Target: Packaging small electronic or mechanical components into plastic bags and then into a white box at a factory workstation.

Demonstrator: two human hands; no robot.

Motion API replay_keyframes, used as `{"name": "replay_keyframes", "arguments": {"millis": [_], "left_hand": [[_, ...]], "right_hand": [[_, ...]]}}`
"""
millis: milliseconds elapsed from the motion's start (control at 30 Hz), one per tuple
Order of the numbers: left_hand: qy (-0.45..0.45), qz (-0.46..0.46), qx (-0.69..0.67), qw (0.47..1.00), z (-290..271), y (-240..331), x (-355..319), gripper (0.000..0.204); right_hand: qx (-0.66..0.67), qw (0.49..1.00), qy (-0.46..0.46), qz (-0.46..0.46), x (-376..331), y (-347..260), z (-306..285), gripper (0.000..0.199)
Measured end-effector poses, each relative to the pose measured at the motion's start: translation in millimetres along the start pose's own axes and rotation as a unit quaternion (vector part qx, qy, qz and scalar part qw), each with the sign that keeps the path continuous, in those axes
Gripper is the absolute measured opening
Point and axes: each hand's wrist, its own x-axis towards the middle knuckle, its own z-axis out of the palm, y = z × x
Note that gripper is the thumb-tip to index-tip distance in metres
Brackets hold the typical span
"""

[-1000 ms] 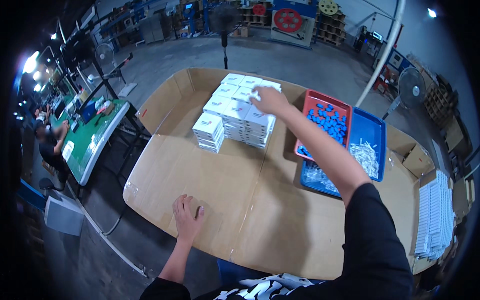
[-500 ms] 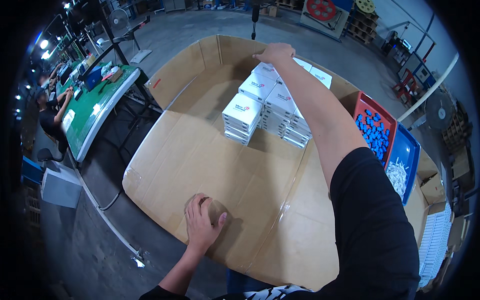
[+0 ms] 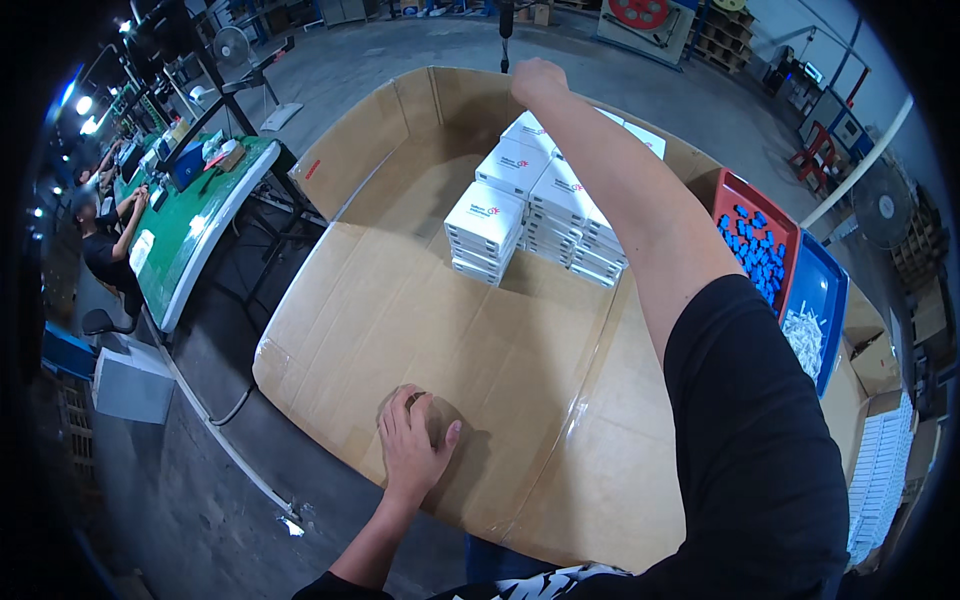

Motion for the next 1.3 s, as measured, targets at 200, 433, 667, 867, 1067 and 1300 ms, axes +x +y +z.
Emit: {"name": "replay_keyframes", "arguments": {"millis": [200,433,667,867,1067,1300], "left_hand": [[0.026,0.005,-0.013,1.000,-6,3,-3,0.055],[0.057,0.035,-0.012,0.998,-4,7,-18,0.052],[0.089,-0.029,-0.146,0.985,-1,52,-39,0.044],[-0.323,-0.270,-0.753,0.506,-10,265,-77,0.073],[-0.388,-0.223,-0.756,0.478,-4,323,-106,0.081],[-0.242,-0.044,-0.652,0.717,26,325,-135,0.075]], "right_hand": [[0.064,0.996,0.044,-0.041,-55,15,-80,0.033],[0.461,0.827,0.254,-0.197,-319,86,-136,0.038],[0.568,0.793,0.197,-0.098,-589,129,-128,0.047],[0.521,0.827,0.177,-0.113,-711,154,-89,0.051],[0.448,0.883,0.116,-0.077,-770,172,-78,0.045],[0.660,0.742,0.043,0.112,-766,164,-79,0.064]]}}
